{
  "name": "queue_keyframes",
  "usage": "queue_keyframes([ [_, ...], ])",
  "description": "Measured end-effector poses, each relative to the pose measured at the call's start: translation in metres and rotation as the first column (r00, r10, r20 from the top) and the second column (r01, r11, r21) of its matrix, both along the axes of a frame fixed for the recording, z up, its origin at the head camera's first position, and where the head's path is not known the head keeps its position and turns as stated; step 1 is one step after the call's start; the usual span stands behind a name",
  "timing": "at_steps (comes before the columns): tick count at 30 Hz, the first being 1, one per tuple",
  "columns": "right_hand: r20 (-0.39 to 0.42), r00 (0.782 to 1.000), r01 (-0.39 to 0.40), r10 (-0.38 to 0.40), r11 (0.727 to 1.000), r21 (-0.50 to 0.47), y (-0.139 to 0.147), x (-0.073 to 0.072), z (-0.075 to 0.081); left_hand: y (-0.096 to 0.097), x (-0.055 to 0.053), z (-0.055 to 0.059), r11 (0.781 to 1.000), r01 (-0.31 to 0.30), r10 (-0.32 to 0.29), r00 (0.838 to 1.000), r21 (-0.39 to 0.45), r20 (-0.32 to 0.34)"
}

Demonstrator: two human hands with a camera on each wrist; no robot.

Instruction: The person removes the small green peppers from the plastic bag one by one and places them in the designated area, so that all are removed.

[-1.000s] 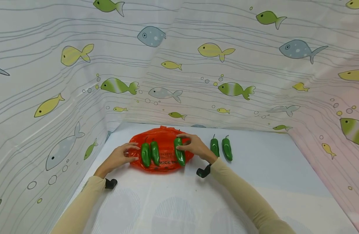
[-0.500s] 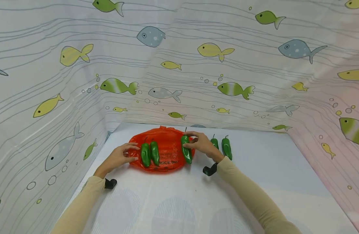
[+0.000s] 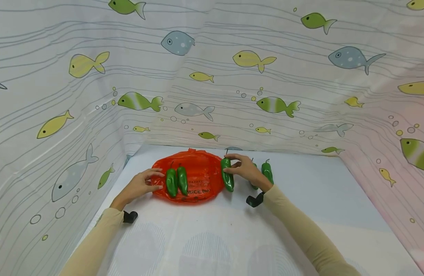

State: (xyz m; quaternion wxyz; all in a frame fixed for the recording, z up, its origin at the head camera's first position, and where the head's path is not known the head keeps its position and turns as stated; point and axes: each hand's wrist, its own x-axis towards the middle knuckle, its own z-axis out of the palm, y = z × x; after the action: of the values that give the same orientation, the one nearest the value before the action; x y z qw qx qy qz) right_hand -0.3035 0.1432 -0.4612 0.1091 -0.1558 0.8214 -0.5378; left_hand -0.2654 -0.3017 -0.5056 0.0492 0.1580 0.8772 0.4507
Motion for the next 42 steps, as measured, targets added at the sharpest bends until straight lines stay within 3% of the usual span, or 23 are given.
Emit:
queue_keyframes([
  [13, 0.016, 0.999, 0.039, -0.040, 0.997, 0.070, 0.023, -0.001, -0.003, 0.002, 0.005, 0.005, 1.000, 0.020, -0.020, 1.000, 0.007, -0.013],
  [19, 0.011, 0.995, 0.094, -0.095, 0.988, 0.121, 0.037, 0.001, -0.004, 0.004, 0.004, 0.005, 1.000, 0.021, -0.021, 1.000, 0.012, -0.011],
  [26, -0.004, 0.996, 0.088, -0.088, 0.993, 0.073, 0.055, 0.003, -0.004, 0.013, 0.012, 0.015, 1.000, 0.005, -0.005, 1.000, 0.017, -0.010],
  [34, -0.004, 0.995, 0.101, -0.101, 0.990, 0.098, 0.075, 0.004, -0.011, 0.004, 0.004, 0.001, 1.000, 0.006, -0.006, 1.000, -0.005, -0.031],
  [42, 0.006, 0.989, 0.144, -0.146, 0.983, 0.110, 0.096, 0.010, -0.012, 0.002, 0.002, 0.001, 1.000, 0.023, -0.022, 0.999, 0.007, -0.029],
])
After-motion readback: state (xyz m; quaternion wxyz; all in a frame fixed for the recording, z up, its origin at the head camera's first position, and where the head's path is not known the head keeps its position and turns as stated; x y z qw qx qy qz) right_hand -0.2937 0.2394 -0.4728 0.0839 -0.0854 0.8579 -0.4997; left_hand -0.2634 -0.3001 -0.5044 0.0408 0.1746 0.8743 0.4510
